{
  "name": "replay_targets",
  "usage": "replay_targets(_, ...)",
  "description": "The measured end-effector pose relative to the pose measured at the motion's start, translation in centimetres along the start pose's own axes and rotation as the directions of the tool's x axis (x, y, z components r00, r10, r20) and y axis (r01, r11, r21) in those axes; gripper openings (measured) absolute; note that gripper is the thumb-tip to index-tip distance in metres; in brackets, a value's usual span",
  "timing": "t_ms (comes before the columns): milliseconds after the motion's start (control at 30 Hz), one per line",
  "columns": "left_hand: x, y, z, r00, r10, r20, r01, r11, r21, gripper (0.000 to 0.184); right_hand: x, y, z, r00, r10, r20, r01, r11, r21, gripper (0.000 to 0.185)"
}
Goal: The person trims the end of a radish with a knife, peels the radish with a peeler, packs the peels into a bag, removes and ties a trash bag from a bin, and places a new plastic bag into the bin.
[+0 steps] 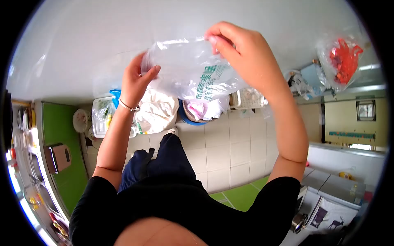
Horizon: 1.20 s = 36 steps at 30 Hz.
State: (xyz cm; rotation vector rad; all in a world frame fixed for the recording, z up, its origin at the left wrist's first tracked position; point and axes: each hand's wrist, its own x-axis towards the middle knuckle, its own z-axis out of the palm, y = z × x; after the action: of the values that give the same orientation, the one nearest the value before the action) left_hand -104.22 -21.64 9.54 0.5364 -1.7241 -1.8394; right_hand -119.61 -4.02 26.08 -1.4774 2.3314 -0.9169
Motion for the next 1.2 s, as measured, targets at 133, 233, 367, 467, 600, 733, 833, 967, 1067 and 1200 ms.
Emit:
replay_targets(133,-5.0,1.7,-5.0,0.99,0.076,-0.122,-0.072,0.997,0.038,0.028,-2.5,-6.6,5.1,0.709,-0.67,-0.22,0.386,0.63,-0.674,0.018)
replay_targets(233,-9.9,2.1,-10.1,0.947,0.273,-0.17,-0.218,0.933,0.286,0.036,-5.6,-12.0,13.9,0.732,-0.678,-0.073,0.6,0.691,-0.404,0.023)
replay_targets(367,-19.0,2.7,-18.1,0.872,0.414,-0.26,-0.259,0.843,0.471,0.035,-2.9,-13.8,28.6,0.883,0.014,0.469,0.254,0.827,-0.502,0.029)
replay_targets(467,-24.7,1.5,-24.3,0.813,0.457,-0.362,-0.275,0.848,0.453,0.031,-3.4,-18.6,37.0,0.839,-0.054,0.542,0.147,0.98,-0.131,0.027)
replay_targets(600,-32.9,-1.6,-31.7,0.792,0.196,-0.578,-0.186,0.979,0.078,0.017,-2.5,-27.0,48.2,0.694,-0.007,0.72,0.091,0.993,-0.077,0.038)
replay_targets(733,-38.9,-2.3,-37.4,0.734,-0.173,-0.656,-0.16,0.896,-0.415,0.013,-3.6,-29.5,60.4,0.687,-0.243,0.684,-0.048,0.925,0.377,0.101)
replay_targets(833,-41.1,-1.6,-41.5,0.61,-0.147,-0.779,-0.019,0.98,-0.2,0.019,-2.4,-36.1,63.2,0.516,-0.532,0.671,0.589,0.789,0.173,0.108)
replay_targets(967,-42.5,-2.5,-46.9,0.498,0.026,-0.867,0.3,0.933,0.2,0.042,-0.3,-39.7,74.8,0.902,-0.406,0.147,0.096,0.52,0.849,0.071)
replay_targets(1067,-41.7,-0.4,-50.5,0.564,-0.062,-0.823,0.147,0.989,0.027,0.049,1.5,-42.1,78.9,0.719,-0.491,0.492,0.183,0.817,0.548,0.041)
replay_targets(1200,-41.1,-0.4,-55.2,0.651,-0.326,-0.686,-0.083,0.867,-0.491,0.046,4.3,-44.7,85.2,0.183,-0.752,0.633,0.104,0.655,0.748,0.051)
